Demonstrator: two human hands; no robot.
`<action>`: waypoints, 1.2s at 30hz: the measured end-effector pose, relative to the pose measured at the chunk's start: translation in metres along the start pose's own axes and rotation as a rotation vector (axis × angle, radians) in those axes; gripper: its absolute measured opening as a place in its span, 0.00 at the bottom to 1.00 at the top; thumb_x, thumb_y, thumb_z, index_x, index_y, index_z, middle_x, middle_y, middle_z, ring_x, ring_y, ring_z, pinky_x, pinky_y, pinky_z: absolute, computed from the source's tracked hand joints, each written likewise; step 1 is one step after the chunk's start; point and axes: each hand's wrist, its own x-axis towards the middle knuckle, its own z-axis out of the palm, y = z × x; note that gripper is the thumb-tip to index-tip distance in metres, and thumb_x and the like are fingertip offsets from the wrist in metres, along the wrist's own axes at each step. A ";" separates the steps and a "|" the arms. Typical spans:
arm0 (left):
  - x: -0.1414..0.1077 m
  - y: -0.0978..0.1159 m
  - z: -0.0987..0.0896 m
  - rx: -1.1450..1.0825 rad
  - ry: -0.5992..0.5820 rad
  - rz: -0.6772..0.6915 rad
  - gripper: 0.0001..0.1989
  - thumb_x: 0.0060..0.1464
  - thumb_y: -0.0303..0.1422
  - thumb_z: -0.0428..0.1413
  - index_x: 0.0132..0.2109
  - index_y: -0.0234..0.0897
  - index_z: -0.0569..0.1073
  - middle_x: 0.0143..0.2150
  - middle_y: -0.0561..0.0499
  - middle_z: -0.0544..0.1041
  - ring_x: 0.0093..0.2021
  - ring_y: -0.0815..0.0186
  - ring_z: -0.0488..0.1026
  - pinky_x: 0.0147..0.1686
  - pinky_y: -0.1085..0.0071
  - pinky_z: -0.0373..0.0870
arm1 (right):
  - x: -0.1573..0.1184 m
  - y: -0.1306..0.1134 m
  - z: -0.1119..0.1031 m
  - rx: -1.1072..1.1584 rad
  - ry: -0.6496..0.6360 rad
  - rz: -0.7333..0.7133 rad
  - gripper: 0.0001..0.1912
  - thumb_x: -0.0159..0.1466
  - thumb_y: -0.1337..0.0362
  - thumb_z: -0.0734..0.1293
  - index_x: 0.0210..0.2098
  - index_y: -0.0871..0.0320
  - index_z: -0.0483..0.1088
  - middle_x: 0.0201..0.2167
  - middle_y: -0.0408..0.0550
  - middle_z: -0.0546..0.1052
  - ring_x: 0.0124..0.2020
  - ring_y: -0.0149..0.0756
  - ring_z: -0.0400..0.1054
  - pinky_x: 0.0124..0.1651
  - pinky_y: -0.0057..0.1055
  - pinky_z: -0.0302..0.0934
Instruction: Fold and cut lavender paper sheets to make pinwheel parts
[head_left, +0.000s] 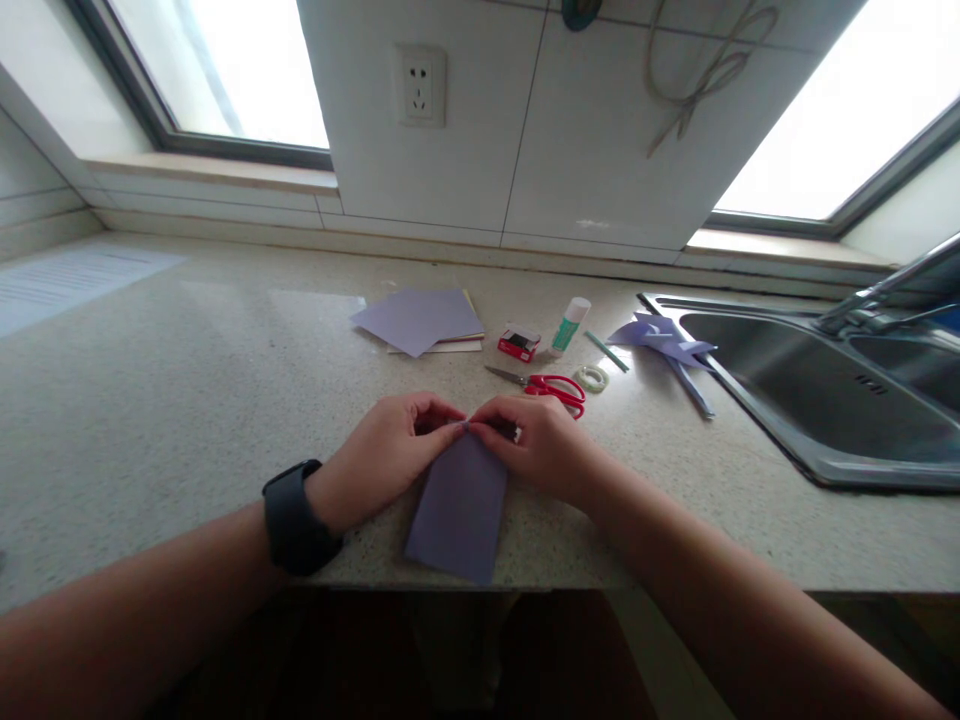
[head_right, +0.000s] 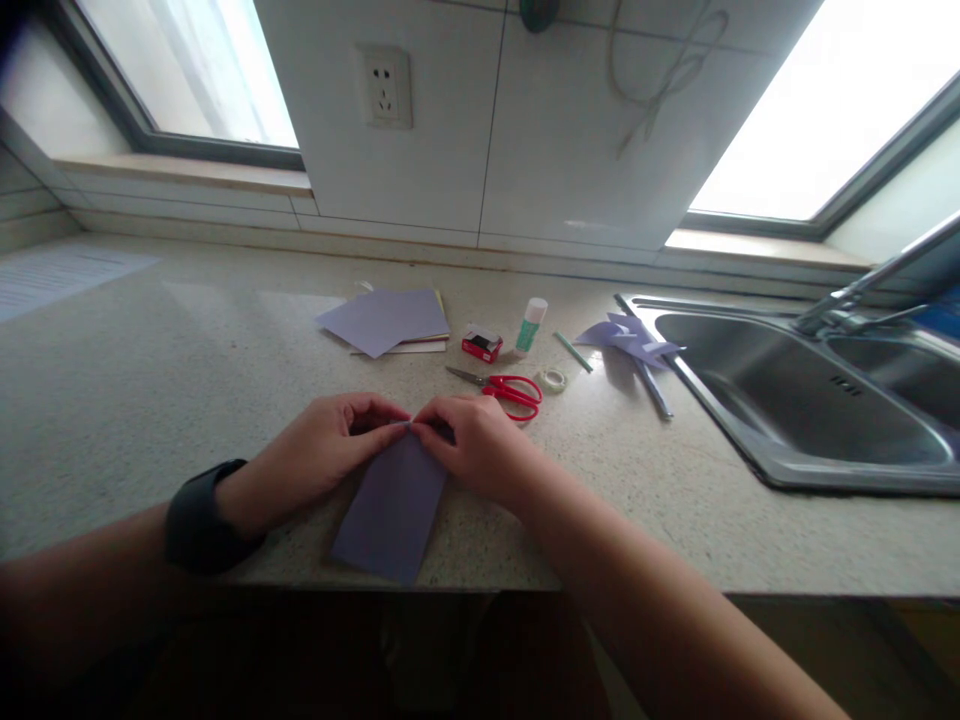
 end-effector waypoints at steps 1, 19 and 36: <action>0.000 0.000 -0.001 0.041 -0.005 0.019 0.13 0.60 0.38 0.58 0.46 0.36 0.79 0.41 0.48 0.83 0.41 0.59 0.80 0.40 0.66 0.73 | 0.000 0.000 0.000 -0.021 0.001 -0.019 0.06 0.66 0.65 0.67 0.39 0.59 0.77 0.32 0.46 0.80 0.32 0.32 0.72 0.36 0.29 0.60; -0.007 0.008 -0.005 0.413 -0.025 0.241 0.11 0.66 0.35 0.51 0.45 0.37 0.77 0.41 0.50 0.81 0.41 0.63 0.77 0.40 0.69 0.66 | -0.002 -0.001 -0.002 0.026 -0.044 0.010 0.08 0.68 0.64 0.65 0.38 0.58 0.77 0.31 0.45 0.80 0.32 0.32 0.72 0.35 0.28 0.60; -0.002 0.004 -0.003 0.188 -0.064 0.077 0.15 0.63 0.41 0.53 0.41 0.38 0.80 0.36 0.51 0.83 0.37 0.60 0.78 0.37 0.68 0.69 | -0.001 0.002 -0.003 0.091 -0.046 0.027 0.07 0.67 0.63 0.66 0.36 0.58 0.76 0.29 0.44 0.79 0.31 0.31 0.71 0.34 0.28 0.59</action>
